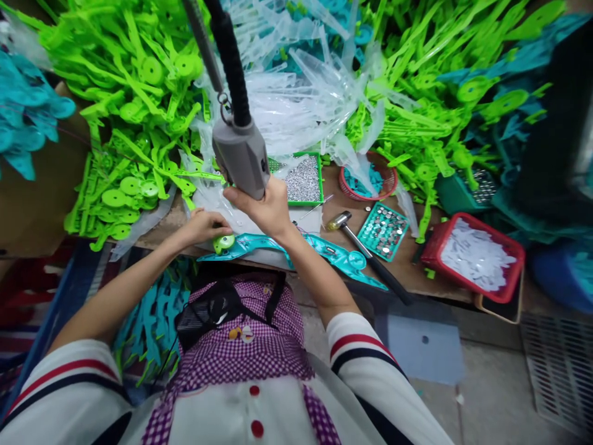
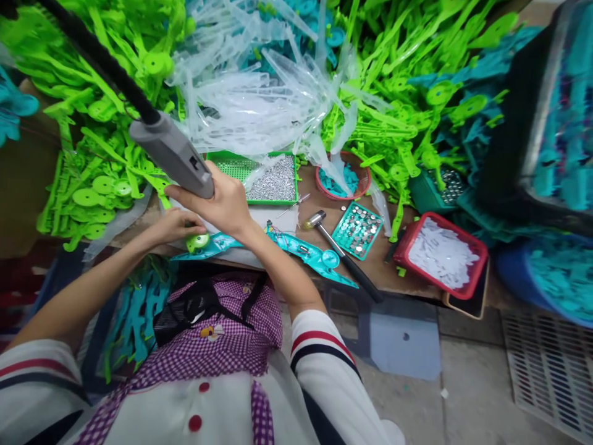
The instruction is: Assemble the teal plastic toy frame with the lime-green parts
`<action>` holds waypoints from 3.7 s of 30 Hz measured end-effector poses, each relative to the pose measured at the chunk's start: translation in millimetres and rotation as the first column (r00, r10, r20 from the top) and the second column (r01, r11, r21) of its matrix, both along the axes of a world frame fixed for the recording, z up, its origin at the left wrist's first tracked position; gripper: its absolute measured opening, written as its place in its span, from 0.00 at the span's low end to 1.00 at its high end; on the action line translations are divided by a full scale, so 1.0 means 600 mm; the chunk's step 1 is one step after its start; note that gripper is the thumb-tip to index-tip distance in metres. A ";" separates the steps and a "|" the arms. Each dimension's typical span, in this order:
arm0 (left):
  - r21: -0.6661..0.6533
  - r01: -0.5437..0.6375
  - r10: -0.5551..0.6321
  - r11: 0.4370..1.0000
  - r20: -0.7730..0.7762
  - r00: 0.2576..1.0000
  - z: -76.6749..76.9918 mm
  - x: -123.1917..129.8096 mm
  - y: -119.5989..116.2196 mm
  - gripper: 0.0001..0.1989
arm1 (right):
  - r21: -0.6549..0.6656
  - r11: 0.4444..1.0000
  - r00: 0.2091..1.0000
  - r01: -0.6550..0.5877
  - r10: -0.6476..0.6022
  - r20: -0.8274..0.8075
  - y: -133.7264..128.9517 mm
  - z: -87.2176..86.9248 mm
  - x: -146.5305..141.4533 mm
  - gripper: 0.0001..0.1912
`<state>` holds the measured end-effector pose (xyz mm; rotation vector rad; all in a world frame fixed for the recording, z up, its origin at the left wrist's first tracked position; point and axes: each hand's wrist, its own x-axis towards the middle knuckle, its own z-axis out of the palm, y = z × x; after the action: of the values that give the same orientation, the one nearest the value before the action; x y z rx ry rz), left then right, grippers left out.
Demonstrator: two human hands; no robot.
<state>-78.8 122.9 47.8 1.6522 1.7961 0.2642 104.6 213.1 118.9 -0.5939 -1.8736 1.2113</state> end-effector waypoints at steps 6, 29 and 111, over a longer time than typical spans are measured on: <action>-0.050 -0.086 0.077 0.995 -0.157 0.985 0.022 0.018 -0.001 0.15 | -0.020 1.000 0.999 -0.004 0.005 0.035 0.002 0.014 -0.010 0.18; 0.243 -0.388 0.423 0.889 -0.109 0.900 -0.007 -0.025 -0.077 0.16 | -0.006 0.975 0.968 0.224 -0.222 0.116 -0.093 -0.060 0.066 0.14; 0.683 0.229 -0.167 0.693 -0.157 0.973 -0.013 0.224 -0.015 0.12 | -0.167 0.861 0.807 0.481 -0.360 0.468 -0.233 -0.106 0.285 0.18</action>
<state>55.9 113.8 40.1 2.3944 1.6438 0.8815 275.7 73.5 55.3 -1.4563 -1.7706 1.1013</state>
